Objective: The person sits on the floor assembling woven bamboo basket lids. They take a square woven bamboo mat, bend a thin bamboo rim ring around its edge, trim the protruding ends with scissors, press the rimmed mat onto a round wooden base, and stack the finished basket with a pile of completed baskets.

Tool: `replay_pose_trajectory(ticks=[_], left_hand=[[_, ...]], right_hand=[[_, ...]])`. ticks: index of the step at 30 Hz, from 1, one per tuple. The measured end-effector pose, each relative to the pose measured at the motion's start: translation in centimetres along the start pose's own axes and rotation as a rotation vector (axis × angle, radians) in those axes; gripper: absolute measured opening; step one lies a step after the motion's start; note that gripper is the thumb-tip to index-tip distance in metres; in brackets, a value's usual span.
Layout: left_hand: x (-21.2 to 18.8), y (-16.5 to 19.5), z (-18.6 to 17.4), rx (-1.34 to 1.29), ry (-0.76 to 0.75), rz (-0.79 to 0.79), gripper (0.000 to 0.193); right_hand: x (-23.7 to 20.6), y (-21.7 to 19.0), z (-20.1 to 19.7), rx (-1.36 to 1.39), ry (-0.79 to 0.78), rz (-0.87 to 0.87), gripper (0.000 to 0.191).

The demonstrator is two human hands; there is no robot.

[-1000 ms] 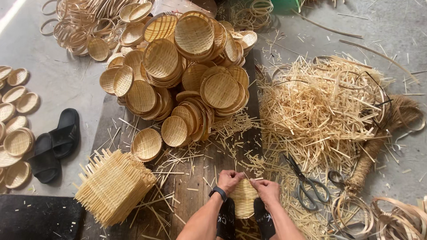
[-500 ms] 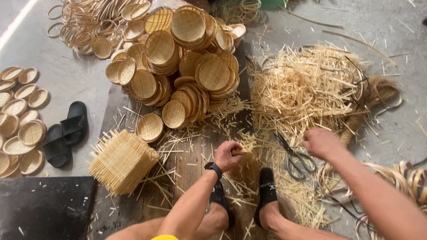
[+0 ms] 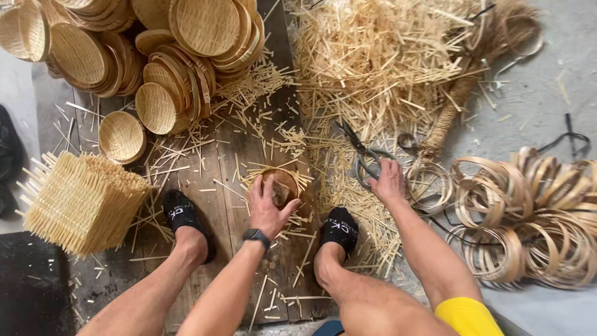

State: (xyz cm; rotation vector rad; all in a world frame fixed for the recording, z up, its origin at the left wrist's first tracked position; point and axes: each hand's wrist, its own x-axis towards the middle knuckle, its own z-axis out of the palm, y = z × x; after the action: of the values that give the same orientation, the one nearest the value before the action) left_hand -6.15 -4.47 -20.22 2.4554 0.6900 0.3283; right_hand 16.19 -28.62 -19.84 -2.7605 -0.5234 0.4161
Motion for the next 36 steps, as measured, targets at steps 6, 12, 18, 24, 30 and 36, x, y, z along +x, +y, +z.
replay_pose_trajectory(ticks=[6, 12, 18, 24, 30, 36], left_hand=[[2.7, 0.6, 1.1, -0.072, 0.027, 0.069, 0.082], [5.1, -0.4, 0.7, -0.155, -0.083, 0.281, 0.085], [4.3, -0.5, 0.2, -0.112, -0.061, 0.193, 0.097], [2.1, 2.4, 3.0, -0.171, 0.167, -0.172, 0.095], [2.8, 1.5, 2.0, -0.144, 0.134, -0.136, 0.096], [3.1, 1.4, 1.9, -0.091, 0.06, -0.1, 0.1]], right_hand=[[3.7, 0.5, 1.4, 0.004, -0.358, 0.111, 0.087], [1.9, 0.3, 1.7, 0.252, -0.559, 0.147, 0.076], [-1.7, -2.6, 0.2, 0.062, -0.236, -0.286, 0.065], [-0.2, -6.4, 2.9, -0.261, 0.006, -0.471, 0.06], [2.4, -5.8, 3.2, -0.425, -0.079, -0.525, 0.017], [2.3, -6.7, 3.4, -0.208, 0.33, -0.705, 0.055]])
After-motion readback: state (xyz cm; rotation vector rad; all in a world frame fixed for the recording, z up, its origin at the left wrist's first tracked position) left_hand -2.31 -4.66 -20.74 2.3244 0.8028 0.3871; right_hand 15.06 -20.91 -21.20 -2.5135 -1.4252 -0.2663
